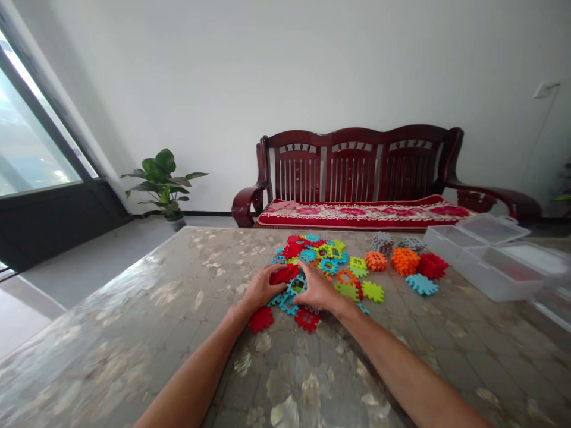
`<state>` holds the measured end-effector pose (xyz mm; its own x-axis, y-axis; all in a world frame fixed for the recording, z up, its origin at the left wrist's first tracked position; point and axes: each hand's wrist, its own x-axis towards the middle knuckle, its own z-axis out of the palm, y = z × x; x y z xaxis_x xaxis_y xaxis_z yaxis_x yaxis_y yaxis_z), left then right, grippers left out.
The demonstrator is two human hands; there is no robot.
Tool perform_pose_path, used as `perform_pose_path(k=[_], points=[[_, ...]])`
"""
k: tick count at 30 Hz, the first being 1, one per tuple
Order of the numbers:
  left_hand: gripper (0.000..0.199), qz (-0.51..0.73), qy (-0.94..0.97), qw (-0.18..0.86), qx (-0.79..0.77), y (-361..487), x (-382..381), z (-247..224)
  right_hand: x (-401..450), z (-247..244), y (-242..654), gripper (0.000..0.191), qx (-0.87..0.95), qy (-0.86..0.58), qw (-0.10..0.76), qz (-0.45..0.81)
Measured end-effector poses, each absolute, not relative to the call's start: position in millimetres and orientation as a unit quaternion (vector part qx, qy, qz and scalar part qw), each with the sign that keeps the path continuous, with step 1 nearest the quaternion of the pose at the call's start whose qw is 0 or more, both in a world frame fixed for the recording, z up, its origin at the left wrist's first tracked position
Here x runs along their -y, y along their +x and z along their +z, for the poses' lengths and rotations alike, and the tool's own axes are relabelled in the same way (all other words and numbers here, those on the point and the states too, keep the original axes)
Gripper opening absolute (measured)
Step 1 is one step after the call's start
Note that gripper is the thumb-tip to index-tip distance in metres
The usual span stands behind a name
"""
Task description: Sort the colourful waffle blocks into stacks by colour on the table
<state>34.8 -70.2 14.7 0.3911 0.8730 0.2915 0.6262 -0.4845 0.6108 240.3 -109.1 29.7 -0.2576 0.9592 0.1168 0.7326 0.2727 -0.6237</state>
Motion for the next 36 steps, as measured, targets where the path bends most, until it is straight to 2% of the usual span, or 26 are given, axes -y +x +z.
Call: perform_pose_path(k=[7, 11, 14, 17, 21, 25, 31, 36], points=[[0.039, 0.335, 0.779, 0.251, -0.467, 56.5, 66.6, 16.4, 95.7, 13.6, 238.0, 0.073, 0.674, -0.56, 0.395, 0.277], [0.042, 0.377, 0.767, 0.261, -0.449, 74.9, 58.9, 19.7, 85.2, 17.4, 245.7, 0.06, 0.623, -0.557, 0.446, 0.32], [0.04, 0.395, 0.759, 0.259, -0.449, 93.2, 51.6, 27.6, 73.8, 25.0, 258.9, 0.048, 0.613, -0.545, 0.475, 0.318], [0.037, 0.401, 0.769, 0.253, -0.429, 112.3, 43.3, 39.3, 60.8, 31.6, 273.3, 0.044, 0.621, -0.536, 0.488, 0.299], [0.041, 0.375, 0.81, 0.239, -0.383, 128.9, 32.2, 50.7, 47.3, 35.0, 292.8, 0.051, 0.641, -0.562, 0.46, 0.249], [0.06, 0.296, 0.861, 0.214, -0.353, 121.0, 30.5, 54.3, 51.6, 38.2, 315.7, 0.058, 0.638, -0.609, 0.414, 0.224], [0.067, 0.218, 0.886, 0.142, -0.384, 63.8, 61.5, 53.6, 96.0, 47.5, 320.7, 0.052, 0.708, -0.619, 0.323, 0.102], [0.103, 0.103, 0.882, 0.136, -0.439, 37.4, 95.6, 42.0, 131.9, 49.9, 293.0, 0.043, 0.764, -0.579, 0.268, 0.091]])
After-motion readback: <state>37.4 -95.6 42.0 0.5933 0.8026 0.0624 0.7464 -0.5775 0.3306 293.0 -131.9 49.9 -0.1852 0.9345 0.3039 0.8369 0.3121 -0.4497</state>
